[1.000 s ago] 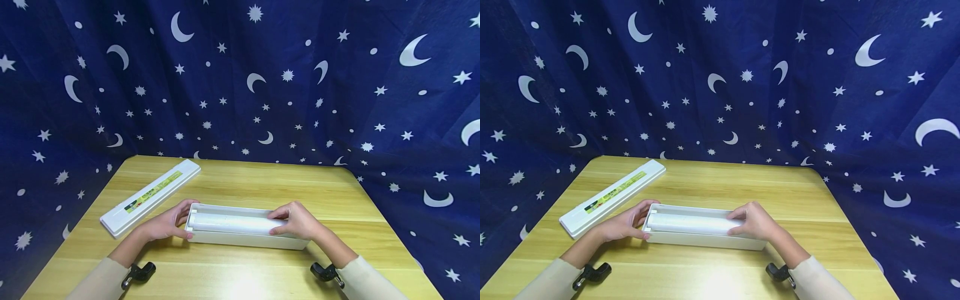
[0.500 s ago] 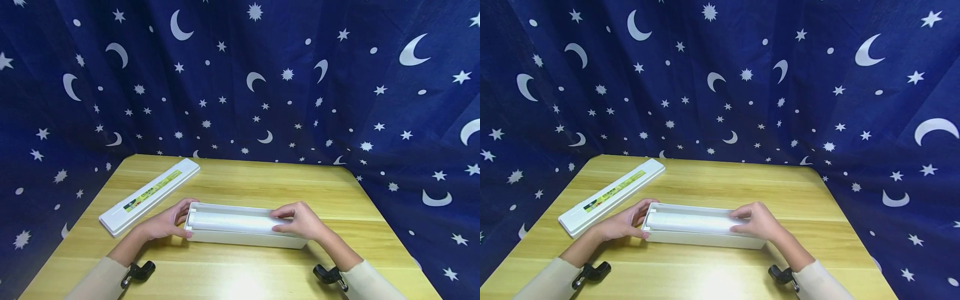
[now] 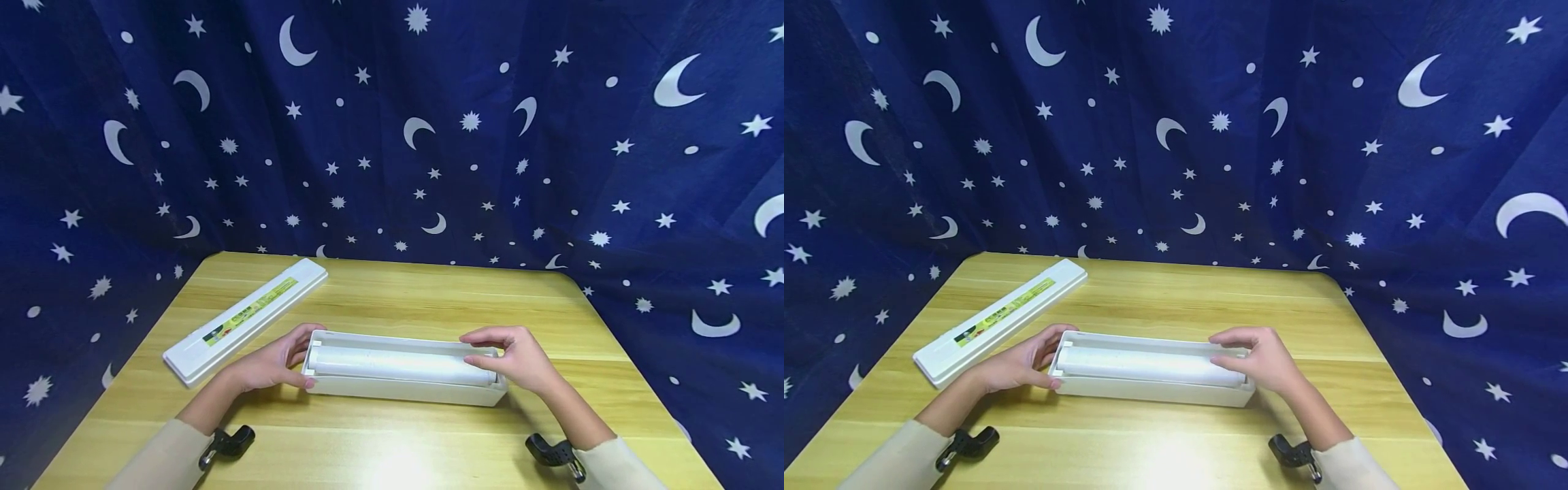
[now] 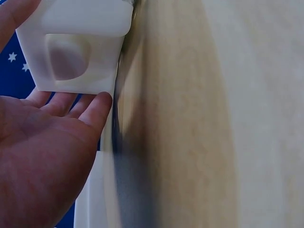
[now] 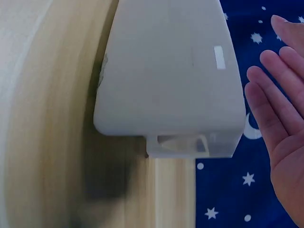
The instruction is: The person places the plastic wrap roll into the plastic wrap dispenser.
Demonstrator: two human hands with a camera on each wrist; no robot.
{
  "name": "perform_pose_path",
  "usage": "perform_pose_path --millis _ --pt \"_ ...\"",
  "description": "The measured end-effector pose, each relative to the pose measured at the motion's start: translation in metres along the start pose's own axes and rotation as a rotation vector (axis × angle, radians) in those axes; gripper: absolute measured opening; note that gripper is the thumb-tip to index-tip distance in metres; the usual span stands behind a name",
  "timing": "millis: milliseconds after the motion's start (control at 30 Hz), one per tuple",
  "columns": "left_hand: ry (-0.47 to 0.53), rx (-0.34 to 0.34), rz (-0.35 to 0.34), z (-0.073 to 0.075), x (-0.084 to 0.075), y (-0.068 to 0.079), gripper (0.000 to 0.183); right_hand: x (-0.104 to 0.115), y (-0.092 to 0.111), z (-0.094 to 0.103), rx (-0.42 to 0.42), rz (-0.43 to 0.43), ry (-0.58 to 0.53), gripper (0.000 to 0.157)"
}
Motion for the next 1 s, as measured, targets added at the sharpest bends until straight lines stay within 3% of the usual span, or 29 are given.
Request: perform_pose_path --millis 233,467,667,1000 --pt "-0.001 -0.001 0.002 0.000 -0.002 -0.002 0.094 -0.003 0.013 0.018 -0.130 0.058 -0.079 0.025" --pt "0.000 -0.003 0.006 -0.001 -0.002 -0.002 0.096 -0.016 0.025 0.032 -0.222 0.104 -0.353 0.029" --pt "-0.005 -0.009 0.001 0.000 -0.001 -0.002 0.093 -0.030 0.033 0.034 -0.275 0.047 -0.440 0.034" --pt "-0.003 -0.008 0.006 -0.001 -0.002 0.000 0.093 -0.048 0.040 0.034 -0.239 0.015 -0.472 0.040"
Point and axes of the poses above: each hand's wrist, its own y-axis away from the middle knuckle, its own z-axis out of the back of the hand, x = y × z, the point moved 8 cm from there along -y, towards the middle knuckle, and after that the axes turned 12 degrees about -y, right-handed, at the moved point
